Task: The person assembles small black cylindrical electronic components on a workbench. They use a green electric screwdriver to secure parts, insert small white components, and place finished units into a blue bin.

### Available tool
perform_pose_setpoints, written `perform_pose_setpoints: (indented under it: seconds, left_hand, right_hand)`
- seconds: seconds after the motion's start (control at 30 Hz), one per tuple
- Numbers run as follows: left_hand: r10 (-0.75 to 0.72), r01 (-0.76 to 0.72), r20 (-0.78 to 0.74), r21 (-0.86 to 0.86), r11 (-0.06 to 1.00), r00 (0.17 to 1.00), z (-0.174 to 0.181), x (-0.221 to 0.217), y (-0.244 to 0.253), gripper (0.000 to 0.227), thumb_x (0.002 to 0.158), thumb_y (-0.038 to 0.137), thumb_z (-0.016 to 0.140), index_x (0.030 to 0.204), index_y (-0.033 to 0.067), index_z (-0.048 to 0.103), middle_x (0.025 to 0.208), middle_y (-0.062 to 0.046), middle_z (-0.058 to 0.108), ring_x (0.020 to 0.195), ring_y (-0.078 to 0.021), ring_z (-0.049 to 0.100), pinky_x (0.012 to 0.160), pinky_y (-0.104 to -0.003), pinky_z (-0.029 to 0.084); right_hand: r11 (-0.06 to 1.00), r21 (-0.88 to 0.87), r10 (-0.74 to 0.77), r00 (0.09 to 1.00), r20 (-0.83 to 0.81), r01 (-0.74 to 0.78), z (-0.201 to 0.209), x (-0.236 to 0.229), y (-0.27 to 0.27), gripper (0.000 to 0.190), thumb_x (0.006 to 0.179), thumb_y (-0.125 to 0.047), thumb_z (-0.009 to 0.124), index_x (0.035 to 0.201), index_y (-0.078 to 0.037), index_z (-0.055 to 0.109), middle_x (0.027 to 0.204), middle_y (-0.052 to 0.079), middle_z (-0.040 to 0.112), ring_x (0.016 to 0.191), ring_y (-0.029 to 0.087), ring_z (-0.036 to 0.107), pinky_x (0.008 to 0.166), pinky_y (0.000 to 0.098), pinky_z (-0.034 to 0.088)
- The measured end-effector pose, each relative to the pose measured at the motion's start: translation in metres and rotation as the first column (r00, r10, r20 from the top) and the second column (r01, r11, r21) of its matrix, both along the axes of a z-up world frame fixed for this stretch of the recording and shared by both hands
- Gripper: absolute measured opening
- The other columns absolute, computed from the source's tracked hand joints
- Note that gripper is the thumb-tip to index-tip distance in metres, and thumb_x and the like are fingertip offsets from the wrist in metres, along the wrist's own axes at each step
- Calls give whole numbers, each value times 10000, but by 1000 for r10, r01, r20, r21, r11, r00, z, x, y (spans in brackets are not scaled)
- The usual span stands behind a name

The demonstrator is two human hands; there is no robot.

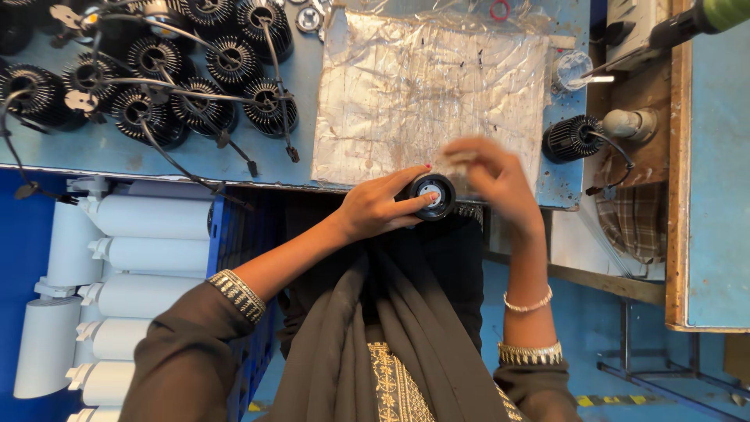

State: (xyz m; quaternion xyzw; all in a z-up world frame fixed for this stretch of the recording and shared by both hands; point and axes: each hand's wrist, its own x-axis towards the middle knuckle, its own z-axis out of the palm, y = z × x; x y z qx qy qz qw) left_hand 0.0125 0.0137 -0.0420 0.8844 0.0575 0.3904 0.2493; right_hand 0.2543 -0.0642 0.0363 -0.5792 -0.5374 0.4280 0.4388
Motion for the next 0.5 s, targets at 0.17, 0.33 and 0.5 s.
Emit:
perform_pose_setpoints:
  seconds: [0.17, 0.33, 0.5]
  left_hand:
    - [30, -30, 23, 12, 999, 999, -2, 1, -4, 545, 814, 241, 880, 1309, 188, 658, 1424, -180, 575, 1177, -341, 686, 939, -376, 594]
    - [51, -51, 36, 3, 999, 998, 2, 1, -7, 536, 806, 262, 878, 1288, 189, 656, 1412, -176, 590, 1168, -339, 693, 930, -376, 595]
    - [67, -67, 37, 5, 998, 997, 2, 2, -9, 524, 819, 270, 878, 1287, 192, 655, 1402, -163, 600, 1160, -329, 697, 920, -371, 597]
  right_hand:
    - [864, 356, -470, 825, 314, 356, -35, 41, 65, 169, 968, -13, 675, 1106, -11, 771, 1052, 88, 723, 938, 129, 700, 774, 253, 568]
    - [795, 458, -580, 722, 378, 399, -60, 61, 112, 78, 906, -63, 786, 970, -23, 768, 953, 88, 713, 823, 169, 718, 718, 274, 573]
    - [784, 488, -618, 547, 565, 383, -66, 59, 128, 108, 840, -43, 804, 815, -10, 705, 880, 100, 691, 770, 215, 682, 715, 355, 534]
